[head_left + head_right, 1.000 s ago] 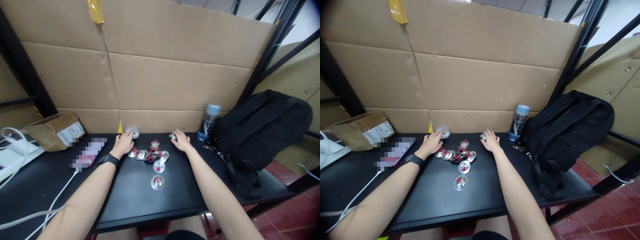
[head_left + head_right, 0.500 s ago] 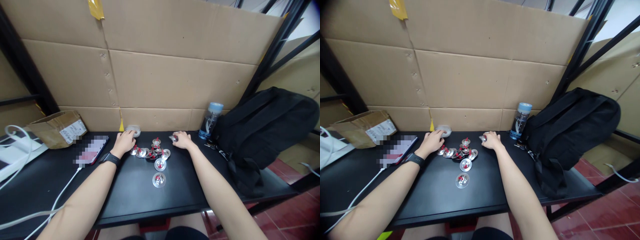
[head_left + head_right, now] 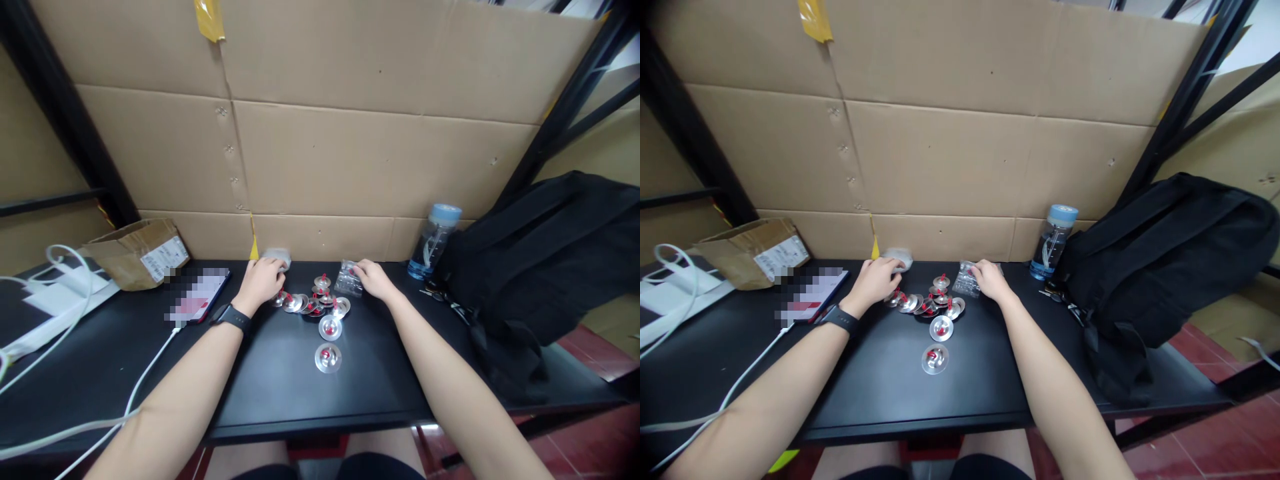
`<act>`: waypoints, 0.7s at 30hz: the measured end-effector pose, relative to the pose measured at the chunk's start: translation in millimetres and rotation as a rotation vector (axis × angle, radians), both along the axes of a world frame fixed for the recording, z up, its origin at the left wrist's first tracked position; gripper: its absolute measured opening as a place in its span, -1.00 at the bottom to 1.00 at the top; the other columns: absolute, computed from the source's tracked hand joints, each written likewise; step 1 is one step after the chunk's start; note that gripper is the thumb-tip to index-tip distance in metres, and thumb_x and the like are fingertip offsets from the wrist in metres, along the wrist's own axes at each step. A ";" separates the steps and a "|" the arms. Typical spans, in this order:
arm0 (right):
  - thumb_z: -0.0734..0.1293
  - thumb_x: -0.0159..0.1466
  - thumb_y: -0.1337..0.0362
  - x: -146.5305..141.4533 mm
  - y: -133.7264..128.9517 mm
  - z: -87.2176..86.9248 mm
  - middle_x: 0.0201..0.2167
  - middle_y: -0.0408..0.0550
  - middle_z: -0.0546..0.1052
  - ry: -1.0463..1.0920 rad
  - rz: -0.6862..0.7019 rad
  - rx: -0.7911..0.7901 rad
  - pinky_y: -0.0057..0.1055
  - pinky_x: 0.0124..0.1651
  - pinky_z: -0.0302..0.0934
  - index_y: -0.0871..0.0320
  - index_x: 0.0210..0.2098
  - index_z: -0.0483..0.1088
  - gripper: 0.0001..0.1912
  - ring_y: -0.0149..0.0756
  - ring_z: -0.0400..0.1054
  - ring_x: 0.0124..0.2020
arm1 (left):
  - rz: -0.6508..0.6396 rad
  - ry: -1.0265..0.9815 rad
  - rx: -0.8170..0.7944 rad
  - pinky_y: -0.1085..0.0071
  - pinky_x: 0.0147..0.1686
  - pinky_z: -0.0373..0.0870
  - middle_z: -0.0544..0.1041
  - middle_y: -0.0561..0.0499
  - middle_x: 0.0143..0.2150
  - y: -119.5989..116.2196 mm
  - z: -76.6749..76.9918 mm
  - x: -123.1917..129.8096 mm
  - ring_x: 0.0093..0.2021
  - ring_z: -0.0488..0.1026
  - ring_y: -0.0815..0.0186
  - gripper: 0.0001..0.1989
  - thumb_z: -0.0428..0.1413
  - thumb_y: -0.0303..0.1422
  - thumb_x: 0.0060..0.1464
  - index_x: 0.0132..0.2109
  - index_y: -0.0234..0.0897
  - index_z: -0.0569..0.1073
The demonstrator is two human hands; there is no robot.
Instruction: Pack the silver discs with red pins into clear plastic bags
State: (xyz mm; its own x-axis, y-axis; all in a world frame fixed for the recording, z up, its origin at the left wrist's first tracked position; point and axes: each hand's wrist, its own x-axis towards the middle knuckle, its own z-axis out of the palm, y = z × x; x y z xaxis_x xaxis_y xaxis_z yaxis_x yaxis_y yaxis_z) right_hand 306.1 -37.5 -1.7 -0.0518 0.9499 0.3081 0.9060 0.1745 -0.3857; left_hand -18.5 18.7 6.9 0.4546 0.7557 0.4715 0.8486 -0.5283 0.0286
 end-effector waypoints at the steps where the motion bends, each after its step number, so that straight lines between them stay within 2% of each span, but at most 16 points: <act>1: 0.11 0.47 0.17 -3.1 -0.9 2.3 -0.22 0.03 0.54 0.056 0.030 0.033 -0.35 -0.01 0.23 0.17 -0.31 0.52 -0.58 -0.23 0.42 -0.14 | -0.015 -0.020 0.005 0.15 0.02 0.27 0.64 -0.08 -0.04 -2.0 3.0 1.7 0.05 0.49 0.07 -0.77 0.02 -0.39 0.20 -0.10 -0.16 0.55; 3: 0.12 0.46 0.05 -12.6 -4.5 7.4 -0.31 -0.02 0.51 0.242 0.118 0.102 -0.36 -0.12 0.26 0.15 -0.39 0.48 -0.53 -0.24 0.41 -0.25 | -0.087 -0.103 0.008 0.17 0.02 0.29 0.64 -0.07 -0.08 -8.1 10.3 6.7 0.00 0.51 0.09 -0.79 0.01 -0.35 0.25 -0.14 -0.17 0.55; 5: 0.16 0.42 -0.09 -25.9 -10.2 12.8 -0.37 -0.04 0.48 0.468 0.228 0.147 -0.36 -0.26 0.27 0.13 -0.46 0.45 -0.47 -0.26 0.38 -0.36 | -0.215 -0.246 -0.027 0.23 0.02 0.33 0.64 -0.05 -0.09 -17.2 17.5 13.6 -0.03 0.53 0.14 -0.76 -0.02 -0.27 0.32 -0.12 -0.19 0.54; 8: 0.20 0.36 -0.21 -47.4 -20.1 19.8 -0.38 -0.05 0.46 0.675 0.332 0.152 -0.38 -0.37 0.23 0.12 -0.51 0.42 -0.42 -0.30 0.32 -0.44 | -0.404 -0.458 -0.207 0.34 -0.05 0.40 0.64 -0.03 -0.04 -33.7 22.9 25.8 -0.04 0.56 0.21 -0.70 0.01 -0.15 0.34 0.03 -0.19 0.49; 10: 0.22 0.32 -0.26 -58.3 -25.1 21.7 -0.36 -0.04 0.46 0.717 0.352 0.122 -0.38 -0.40 0.23 0.12 -0.51 0.42 -0.40 -0.30 0.31 -0.45 | -0.479 -0.502 -0.328 0.37 -0.09 0.42 0.65 -0.01 -0.06 -42.7 20.7 33.1 -0.07 0.57 0.22 -0.65 0.09 -0.12 0.28 0.10 -0.19 0.46; 15: 0.23 0.32 -0.24 -65.3 -26.4 16.6 -0.28 -0.01 0.51 0.736 0.363 0.078 -0.39 -0.42 0.24 0.14 -0.35 0.54 -0.43 -0.32 0.34 -0.43 | -0.508 -0.425 -0.450 0.38 -0.18 0.44 0.67 0.03 -0.22 -48.2 5.2 42.0 -0.22 0.59 0.23 -0.79 0.18 -0.20 0.19 -0.11 -0.20 0.56; 21: 0.24 0.37 -0.14 -61.3 -24.2 15.5 -0.29 -0.01 0.54 0.768 0.339 0.123 -0.42 -0.43 0.25 0.15 -0.18 0.60 -0.49 -0.33 0.38 -0.42 | -0.504 -0.493 -0.520 0.36 -0.08 0.46 0.67 0.01 -0.14 -45.0 -0.7 42.5 -0.13 0.60 0.23 -0.77 0.19 -0.21 0.18 -0.06 -0.17 0.59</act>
